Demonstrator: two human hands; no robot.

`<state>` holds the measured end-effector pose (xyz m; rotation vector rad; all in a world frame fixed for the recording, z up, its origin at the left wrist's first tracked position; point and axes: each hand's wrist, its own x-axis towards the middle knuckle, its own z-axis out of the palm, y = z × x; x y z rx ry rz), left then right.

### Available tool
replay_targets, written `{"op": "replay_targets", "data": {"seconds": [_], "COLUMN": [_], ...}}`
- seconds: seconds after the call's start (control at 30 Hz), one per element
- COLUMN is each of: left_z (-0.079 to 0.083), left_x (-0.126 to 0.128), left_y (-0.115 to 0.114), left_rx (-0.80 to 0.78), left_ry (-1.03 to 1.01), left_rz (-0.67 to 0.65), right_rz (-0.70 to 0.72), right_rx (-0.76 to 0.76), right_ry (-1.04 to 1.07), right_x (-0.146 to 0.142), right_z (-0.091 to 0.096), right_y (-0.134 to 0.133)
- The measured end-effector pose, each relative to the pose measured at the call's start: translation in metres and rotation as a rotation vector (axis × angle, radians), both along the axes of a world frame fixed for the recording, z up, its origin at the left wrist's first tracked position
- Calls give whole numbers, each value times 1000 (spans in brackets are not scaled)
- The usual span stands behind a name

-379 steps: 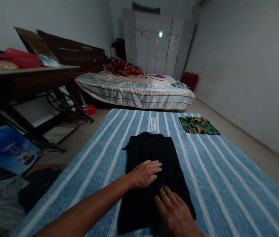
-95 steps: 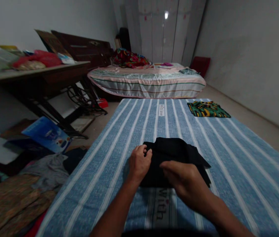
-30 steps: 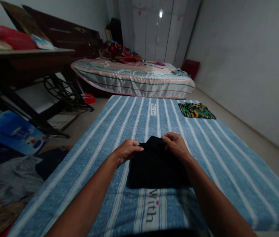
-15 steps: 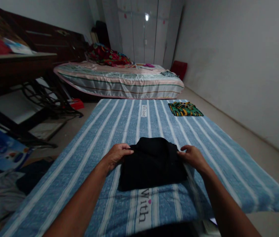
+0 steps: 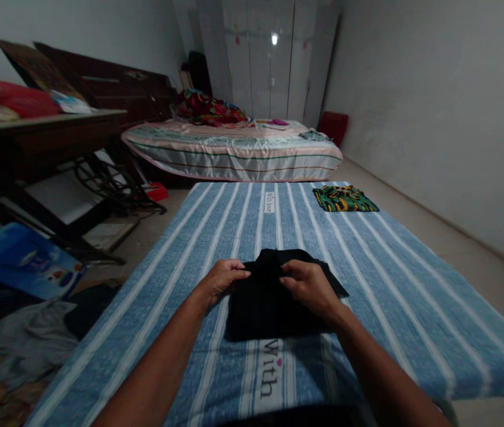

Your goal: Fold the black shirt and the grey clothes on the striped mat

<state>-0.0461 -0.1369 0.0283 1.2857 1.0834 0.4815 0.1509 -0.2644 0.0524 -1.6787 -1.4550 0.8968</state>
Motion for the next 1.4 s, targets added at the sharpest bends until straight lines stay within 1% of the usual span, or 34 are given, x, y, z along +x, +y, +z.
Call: {"op": "replay_targets", "data": {"seconds": [0.07, 0.1, 0.13, 0.17, 0.2, 0.27, 0.33, 0.37, 0.4, 0.43, 0.5, 0.57, 0.63, 0.7, 0.77, 0.87, 0.9, 0.93, 0.97, 1.03, 1.07, 1.1, 1.13, 1.2, 1.23, 1.27, 1.33, 1.4], "left_z": [-2, -3, -3, -3, -3, -2, -1, -1, -1, -1, -2, -3, -6, -7, -8, -5, -2, 2, 8, 22, 29, 36, 42, 50, 52, 52, 50, 49], "left_x": [-1, -1, -1, -1, -1, -1, -1, -1, -2, -2, -2, -2, -2, -2, -2, -3, -2, -1, 1, 8, 13, 19, 25, 39, 46, 53, 63, 68], "left_y": [0, 0, 0, 0, 0, 0, 0, 0, 0, 0, 1, 2, 3, 3, 3, 2, 2, 1, 0, -6, -11, -17, -24, -40, -47, -52, -59, -60], "left_rx": [-8, -11, -14, -17, -20, -24, -26, -26, -25, -25, -28, -32, -30, -22, -12, 14, 58, 139, 260, 584, 752, 892, 1004, 1171, 1221, 1248, 1253, 1228], "left_ry": [-13, -16, -18, -19, -18, -14, -12, -11, -10, -10, -13, -24, -30, -20, -3, 27, 57, 118, 205, 389, 444, 438, 392, 308, 292, 303, 380, 484], "left_rz": [4, 6, 7, 6, 4, 0, -3, -2, -1, -3, -7, -8, -2, 5, 6, -24, -23, -7, 27, 104, 114, 69, -34, -292, -423, -540, -704, -769], "right_rz": [197, 271, 297, 270, 206, 17, -190, -254, -278, -259, -140, -28, 26, 32, 21, -3, -12, -20, -26, -15, 4, 36, 74, 131, 142, 142, 124, 105], "right_rx": [39, 26, 3, -15, -18, -5, -16, -44, -83, -125, -180, -209, -232, -231, -193, -128, -115, -104, -91, -56, -34, -12, 7, 38, 50, 62, 76, 57], "right_ry": [-32, -52, -60, -56, -52, -124, -333, -451, -548, -617, -682, -699, -689, -680, -703, -756, -770, -779, -784, -784, -781, -773, -762, -737, -728, -725, -739, -778], "right_x": [-3, -1, 2, 7, 13, 32, 52, 61, 69, 76, 85, 89, 91, 92, 90, 82, 78, 75, 71, 66, 64, 62, 61, 59, 58, 57, 51, 44], "right_z": [3, 4, 5, 5, 5, 5, 4, 4, 3, 3, 1, -4, -12, -19, -23, -18, -14, -9, -5, 2, 4, 5, 5, 5, 6, 7, 10, 16], "right_y": [-18, -27, -35, -41, -46, -51, -54, -55, -56, -57, -59, -58, -55, -50, -47, -46, -46, -47, -47, -46, -45, -44, -43, -40, -39, -37, -33, -28]}}
